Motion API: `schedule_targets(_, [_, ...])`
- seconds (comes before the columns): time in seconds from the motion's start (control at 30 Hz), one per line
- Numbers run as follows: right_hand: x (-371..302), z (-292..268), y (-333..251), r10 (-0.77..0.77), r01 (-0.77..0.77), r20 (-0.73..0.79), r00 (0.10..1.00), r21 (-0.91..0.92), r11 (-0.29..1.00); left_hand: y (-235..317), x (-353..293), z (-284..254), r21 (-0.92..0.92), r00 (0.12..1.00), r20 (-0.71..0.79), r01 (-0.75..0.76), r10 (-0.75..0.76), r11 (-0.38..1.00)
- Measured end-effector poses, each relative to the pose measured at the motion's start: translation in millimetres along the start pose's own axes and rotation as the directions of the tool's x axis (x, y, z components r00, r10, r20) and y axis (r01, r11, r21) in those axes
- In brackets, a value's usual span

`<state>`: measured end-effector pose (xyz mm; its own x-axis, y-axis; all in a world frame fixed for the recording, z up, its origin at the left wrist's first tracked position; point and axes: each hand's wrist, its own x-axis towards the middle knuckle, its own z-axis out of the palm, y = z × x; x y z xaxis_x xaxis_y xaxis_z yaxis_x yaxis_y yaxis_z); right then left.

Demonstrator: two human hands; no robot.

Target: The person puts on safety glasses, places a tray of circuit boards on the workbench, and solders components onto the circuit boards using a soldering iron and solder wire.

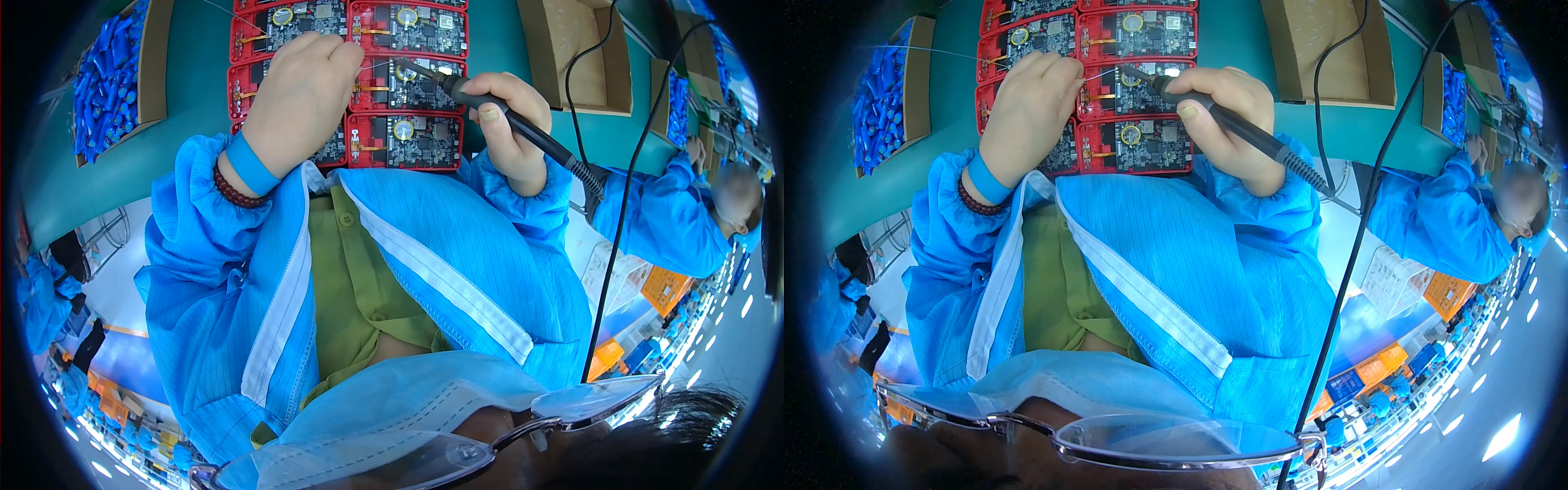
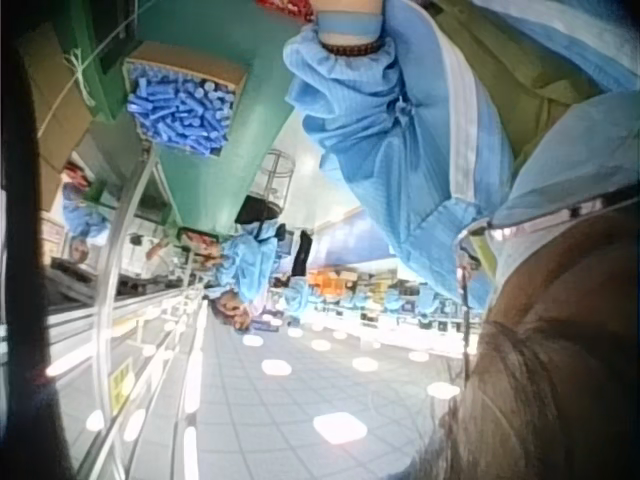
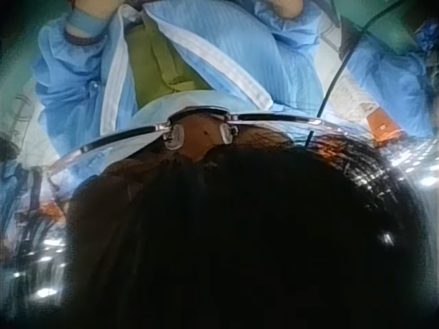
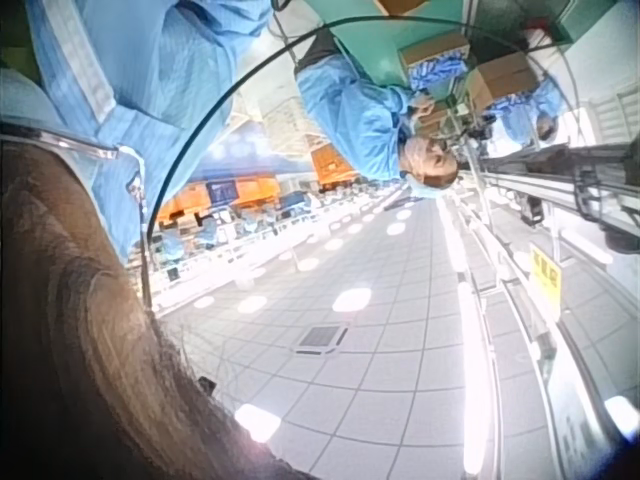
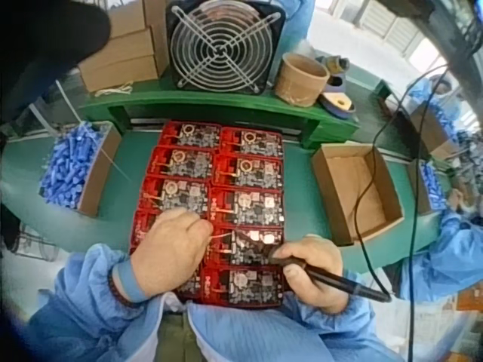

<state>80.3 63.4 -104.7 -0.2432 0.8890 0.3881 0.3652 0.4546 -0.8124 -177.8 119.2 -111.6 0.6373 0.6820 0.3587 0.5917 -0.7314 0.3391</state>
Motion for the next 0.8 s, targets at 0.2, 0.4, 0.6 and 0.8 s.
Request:
schedule_targets(0.2, [2.1,-0.9,-0.2,-0.035,0.036,0.048,0.998,-0.032,0.999,0.6,2.0,0.3,0.027,1.000,0.000,-0.011,0.011,1.000])
schedule_targets(0.4, [-0.2,-0.8,-2.9,-0.027,0.027,-0.004,1.000,-0.008,1.000,2.4,1.1,-1.2,0.021,1.000,0.010,-0.010,0.010,1.000])
schedule_targets(0.6, [-0.1,0.1,-1.8,-0.022,0.022,0.026,0.999,-0.006,1.000,4.0,3.5,0.4,0.024,0.999,-0.015,-0.032,0.032,0.999])
schedule_targets(0.8, [0.1,-1.6,-1.7,-0.029,0.030,0.039,0.999,-0.024,0.999,5.3,9.8,0.0,0.008,0.999,-0.013,-0.052,0.052,0.999])
